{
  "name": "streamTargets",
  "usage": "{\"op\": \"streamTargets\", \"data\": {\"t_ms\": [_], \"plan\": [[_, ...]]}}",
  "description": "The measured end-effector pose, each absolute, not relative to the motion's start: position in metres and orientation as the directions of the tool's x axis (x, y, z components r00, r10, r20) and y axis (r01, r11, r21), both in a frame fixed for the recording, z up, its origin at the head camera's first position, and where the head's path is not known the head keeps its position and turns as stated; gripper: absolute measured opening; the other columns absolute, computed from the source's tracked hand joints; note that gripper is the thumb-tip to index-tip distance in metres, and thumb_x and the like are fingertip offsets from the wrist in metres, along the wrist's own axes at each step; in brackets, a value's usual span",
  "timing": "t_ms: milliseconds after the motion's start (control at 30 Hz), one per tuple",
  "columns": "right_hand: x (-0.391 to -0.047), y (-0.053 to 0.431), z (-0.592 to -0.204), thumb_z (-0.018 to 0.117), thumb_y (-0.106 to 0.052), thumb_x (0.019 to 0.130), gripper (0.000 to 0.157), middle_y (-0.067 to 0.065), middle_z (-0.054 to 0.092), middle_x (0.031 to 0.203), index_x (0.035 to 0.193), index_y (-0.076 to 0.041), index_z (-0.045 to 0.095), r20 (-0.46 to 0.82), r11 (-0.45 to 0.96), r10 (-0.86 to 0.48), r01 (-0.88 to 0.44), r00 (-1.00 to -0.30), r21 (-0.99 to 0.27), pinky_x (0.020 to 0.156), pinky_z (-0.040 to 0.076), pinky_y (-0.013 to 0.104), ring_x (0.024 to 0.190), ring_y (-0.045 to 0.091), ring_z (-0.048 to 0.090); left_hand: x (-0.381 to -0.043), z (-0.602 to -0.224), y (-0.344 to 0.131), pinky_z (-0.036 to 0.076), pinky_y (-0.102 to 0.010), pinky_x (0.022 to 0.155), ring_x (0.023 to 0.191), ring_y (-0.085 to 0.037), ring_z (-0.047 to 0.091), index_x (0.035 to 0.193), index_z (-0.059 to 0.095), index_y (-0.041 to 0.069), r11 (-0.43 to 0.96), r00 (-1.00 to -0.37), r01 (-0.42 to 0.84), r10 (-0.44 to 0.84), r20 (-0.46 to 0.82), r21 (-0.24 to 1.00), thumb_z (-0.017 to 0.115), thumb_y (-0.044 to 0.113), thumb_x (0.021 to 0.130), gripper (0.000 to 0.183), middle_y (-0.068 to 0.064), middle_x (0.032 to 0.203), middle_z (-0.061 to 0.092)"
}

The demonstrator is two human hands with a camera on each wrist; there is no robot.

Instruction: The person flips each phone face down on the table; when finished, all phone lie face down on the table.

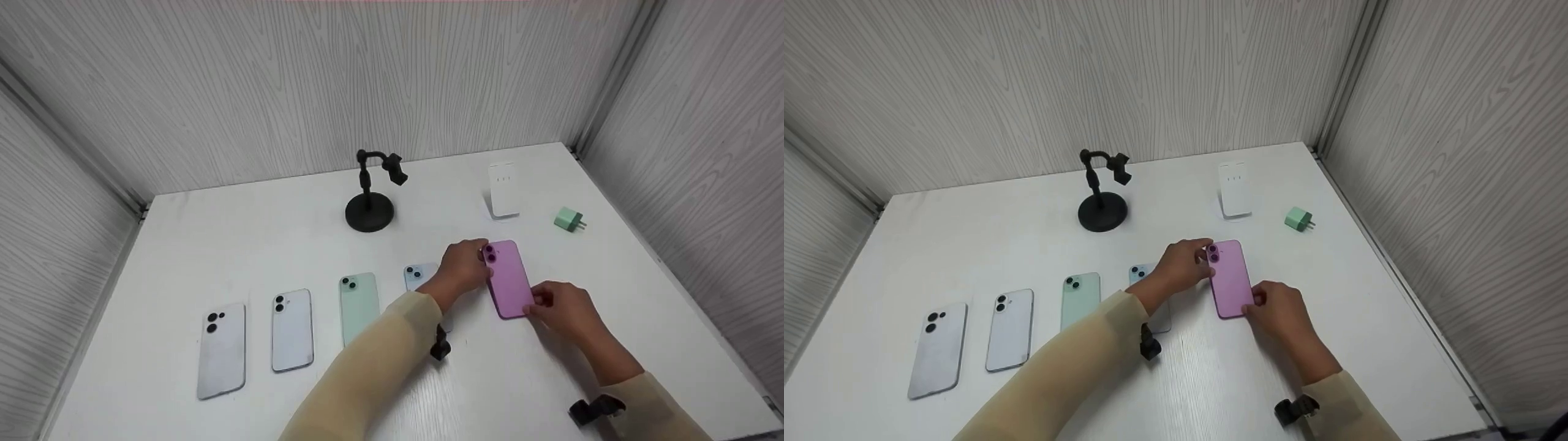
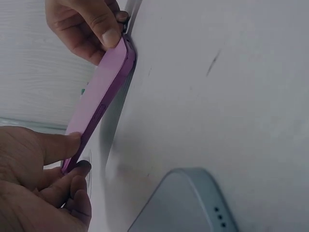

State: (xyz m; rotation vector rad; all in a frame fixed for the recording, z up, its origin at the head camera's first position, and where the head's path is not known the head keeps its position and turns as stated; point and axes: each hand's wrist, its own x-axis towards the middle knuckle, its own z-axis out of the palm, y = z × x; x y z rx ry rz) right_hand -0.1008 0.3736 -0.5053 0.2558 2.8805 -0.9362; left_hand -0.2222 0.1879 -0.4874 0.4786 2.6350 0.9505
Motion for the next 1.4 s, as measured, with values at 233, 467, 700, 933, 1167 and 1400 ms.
{"op": "streamTargets", "data": {"t_ms": [233,467,700,933,1167,1400], "plan": [[-0.0978,0.3729,-0.5033,0.082,-0.015,0.098,0.041,0.014,0.075,0.105,0.131,0.007,0.073,-0.169,0.795,0.117,0.194,-0.979,-0.575,0.084,0.056,0.043,0.097,0.028,0.064,-0.2240,-0.4910,0.1860,0.043,-0.032,0.125,0.147,-0.020,0.059,0.158,0.060,0.017,0.759,-0.871,0.280,0.459,-0.177,0.588,0.081,0.023,0.100,0.062,0.000,0.154,0.067],[-0.0971,0.3732,-0.5026,0.081,-0.014,0.098,0.048,0.013,0.076,0.107,0.141,0.006,0.069,-0.168,0.797,0.098,0.179,-0.981,-0.577,0.082,0.056,0.039,0.098,0.027,0.065,-0.2262,-0.4920,0.1850,0.047,-0.030,0.120,0.138,-0.018,0.064,0.150,0.067,0.016,0.747,-0.860,0.317,0.486,-0.156,0.585,0.082,0.022,0.099,0.053,0.000,0.144,0.073],[-0.0957,0.3746,-0.5032,0.081,-0.013,0.098,0.049,0.012,0.076,0.105,0.142,0.005,0.069,-0.155,0.804,0.083,0.158,-0.984,-0.573,0.079,0.053,0.036,0.096,0.026,0.064,-0.2265,-0.4955,0.1834,0.043,-0.029,0.124,0.146,-0.018,0.059,0.156,0.062,0.016,0.747,-0.848,0.334,0.504,-0.162,0.575,0.082,0.026,0.100,0.060,-0.002,0.151,0.068],[-0.0959,0.3750,-0.5031,0.080,-0.013,0.099,0.048,0.014,0.075,0.106,0.142,0.005,0.068,-0.158,0.811,0.077,0.154,-0.984,-0.565,0.082,0.055,0.040,0.098,0.027,0.064,-0.2244,-0.4948,0.1840,0.039,-0.031,0.128,0.152,-0.021,0.052,0.165,0.050,0.017,0.764,-0.830,0.351,0.521,-0.198,0.542,0.086,0.035,0.096,0.080,-0.004,0.160,0.060],[-0.0957,0.3765,-0.5026,0.080,-0.013,0.099,0.050,0.014,0.075,0.107,0.143,0.007,0.067,-0.171,0.807,0.081,0.165,-0.982,-0.567,0.082,0.055,0.039,0.098,0.028,0.064,-0.2235,-0.4947,0.1847,0.039,-0.031,0.127,0.151,-0.020,0.052,0.165,0.049,0.017,0.781,-0.826,0.366,0.523,-0.209,0.506,0.089,0.040,0.093,0.085,-0.003,0.159,0.060],[-0.0957,0.3760,-0.5047,0.079,-0.013,0.100,0.049,0.014,0.074,0.108,0.143,0.007,0.067,-0.168,0.808,0.083,0.165,-0.982,-0.566,0.083,0.055,0.040,0.098,0.028,0.063,-0.2202,-0.4944,0.1850,0.039,-0.031,0.128,0.151,-0.020,0.051,0.165,0.050,0.017,0.790,-0.839,0.349,0.503,-0.208,0.503,0.089,0.038,0.093,0.084,-0.003,0.160,0.059]]}}
